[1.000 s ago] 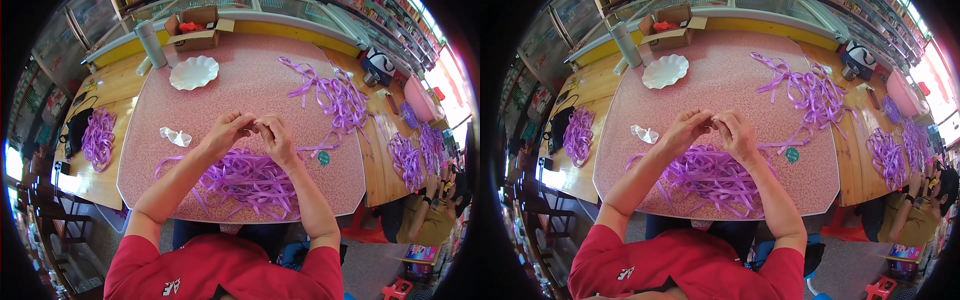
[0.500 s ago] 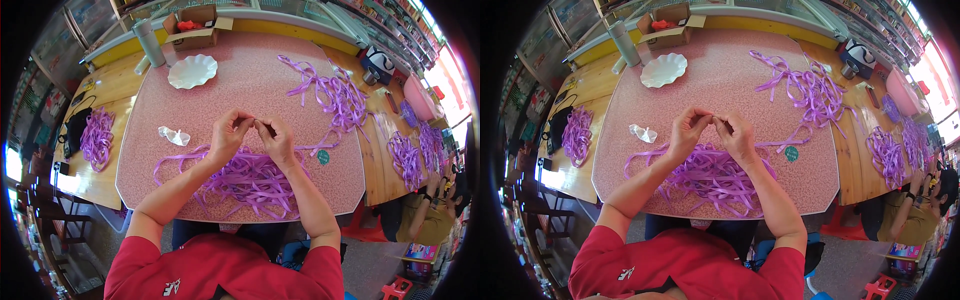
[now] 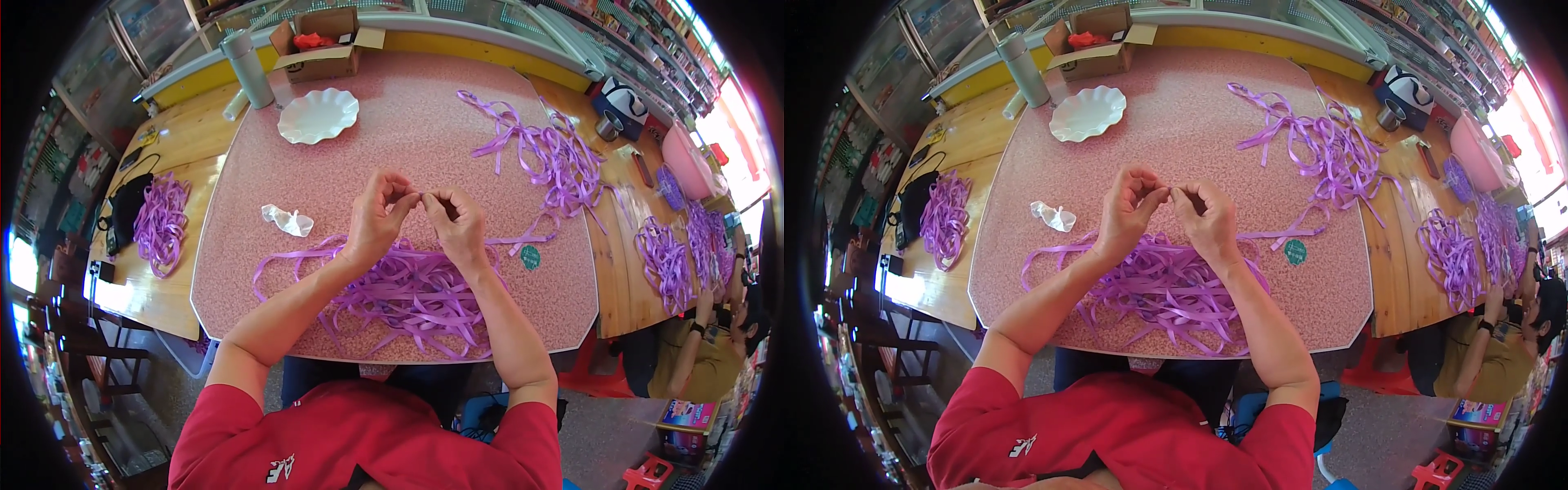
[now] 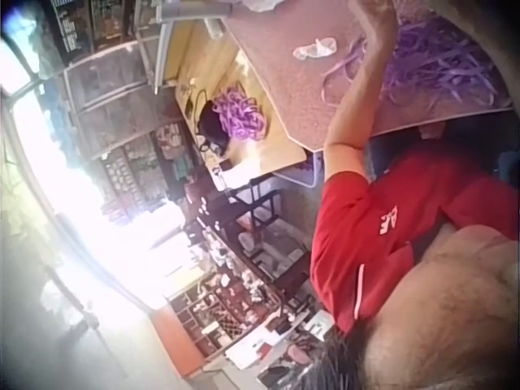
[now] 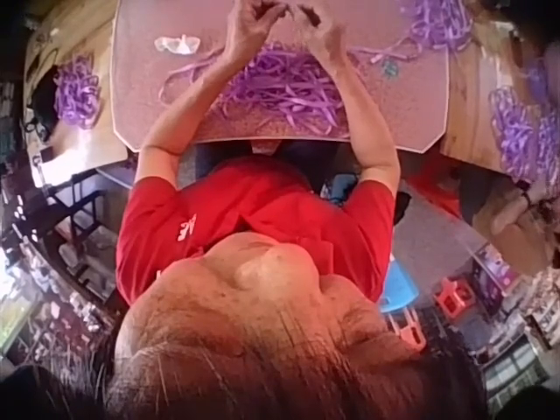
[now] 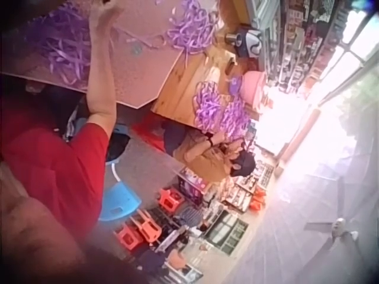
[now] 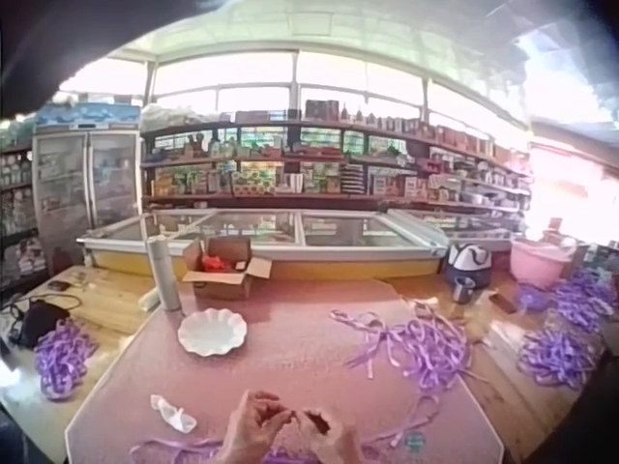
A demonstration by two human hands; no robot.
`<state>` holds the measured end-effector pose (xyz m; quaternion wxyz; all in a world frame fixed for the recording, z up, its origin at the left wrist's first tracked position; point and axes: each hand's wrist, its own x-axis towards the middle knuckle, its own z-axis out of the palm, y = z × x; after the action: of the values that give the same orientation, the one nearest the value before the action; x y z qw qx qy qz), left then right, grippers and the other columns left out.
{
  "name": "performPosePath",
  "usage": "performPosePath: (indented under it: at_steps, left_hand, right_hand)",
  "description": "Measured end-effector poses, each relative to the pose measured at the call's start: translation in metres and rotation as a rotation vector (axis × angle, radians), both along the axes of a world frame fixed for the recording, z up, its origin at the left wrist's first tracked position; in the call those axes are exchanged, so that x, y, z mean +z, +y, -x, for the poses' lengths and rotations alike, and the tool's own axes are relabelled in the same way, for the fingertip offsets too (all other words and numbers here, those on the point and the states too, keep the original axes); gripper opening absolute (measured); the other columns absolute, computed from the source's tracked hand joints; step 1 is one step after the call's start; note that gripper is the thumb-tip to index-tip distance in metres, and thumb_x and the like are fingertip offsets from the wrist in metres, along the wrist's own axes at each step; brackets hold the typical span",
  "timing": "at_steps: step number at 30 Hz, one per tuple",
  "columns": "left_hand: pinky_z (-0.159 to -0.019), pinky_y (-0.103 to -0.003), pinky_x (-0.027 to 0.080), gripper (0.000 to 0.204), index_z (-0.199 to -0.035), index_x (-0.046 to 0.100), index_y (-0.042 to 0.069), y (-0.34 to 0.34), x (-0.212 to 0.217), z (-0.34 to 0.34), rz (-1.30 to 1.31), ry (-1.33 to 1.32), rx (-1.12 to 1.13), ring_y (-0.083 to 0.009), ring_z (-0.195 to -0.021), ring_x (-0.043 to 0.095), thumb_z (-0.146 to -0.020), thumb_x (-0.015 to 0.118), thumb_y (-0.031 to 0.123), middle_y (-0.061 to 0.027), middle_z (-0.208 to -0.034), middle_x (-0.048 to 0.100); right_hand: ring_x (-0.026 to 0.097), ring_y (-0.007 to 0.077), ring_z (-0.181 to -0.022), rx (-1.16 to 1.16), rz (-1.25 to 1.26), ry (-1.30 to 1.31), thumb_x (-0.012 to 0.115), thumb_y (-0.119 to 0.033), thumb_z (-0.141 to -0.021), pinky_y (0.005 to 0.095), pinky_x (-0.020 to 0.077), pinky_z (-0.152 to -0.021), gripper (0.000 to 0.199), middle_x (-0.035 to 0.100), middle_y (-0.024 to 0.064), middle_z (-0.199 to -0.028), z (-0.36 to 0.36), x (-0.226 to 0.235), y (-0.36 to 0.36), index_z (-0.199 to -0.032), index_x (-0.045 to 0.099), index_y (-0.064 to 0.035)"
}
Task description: Tying and knotting long purple plastic ribbons at a workbench.
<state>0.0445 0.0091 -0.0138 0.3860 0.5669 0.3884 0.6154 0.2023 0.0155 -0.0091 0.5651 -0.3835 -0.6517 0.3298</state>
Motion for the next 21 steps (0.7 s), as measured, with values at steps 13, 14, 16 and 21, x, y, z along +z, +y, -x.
performPosePath:
  at_steps: [13,14,16,21]
  left_hand:
    - [-0.072,-0.038,0.048,0.018,-0.094,0.064,0.005,0.001,0.028,0.004,-0.564,0.886,0.225,-0.0291,-0.083,0.064,-0.078,0.072,0.003,-0.0095,-0.090,0.066]
    - [-0.071,-0.037,0.048,0.018,-0.094,0.064,0.005,0.002,0.025,0.002,-0.525,0.892,0.231,-0.0290,-0.081,0.064,-0.078,0.072,0.004,-0.0099,-0.089,0.066]
    - [-0.071,-0.036,0.048,0.016,-0.093,0.064,0.005,0.005,0.014,0.001,-0.441,0.787,0.230,-0.0271,-0.080,0.064,-0.079,0.071,0.003,-0.0098,-0.088,0.066]
    - [-0.070,-0.033,0.048,0.008,-0.090,0.063,0.004,0.005,0.003,-0.008,-0.186,0.478,0.191,-0.0170,-0.077,0.062,-0.084,0.068,0.003,-0.0057,-0.084,0.065]
  right_hand:
    - [0.056,0.0042,-0.064,-0.004,0.216,0.013,0.069,-0.015,-0.094,0.0214,0.0443,-0.055,0.017,0.063,-0.0023,-0.071,-0.004,0.001,0.000,-0.087,0.071,0.0010]
    - [0.057,0.0050,-0.065,-0.032,0.155,-0.048,0.069,-0.014,-0.094,0.0222,0.0455,-0.057,0.018,0.064,-0.0023,-0.071,-0.005,0.000,0.001,-0.086,0.071,0.0013]
    - [0.055,0.0041,-0.063,-0.003,0.199,0.004,0.069,-0.015,-0.094,0.0215,0.0440,-0.055,0.018,0.063,-0.0022,-0.070,-0.002,0.004,0.000,-0.087,0.071,0.0008]
    - [0.048,0.0011,-0.054,0.135,0.496,0.210,0.068,-0.020,-0.094,0.0197,0.0360,-0.047,0.019,0.060,-0.0033,-0.065,-0.010,0.003,0.004,-0.088,0.071,-0.0026]
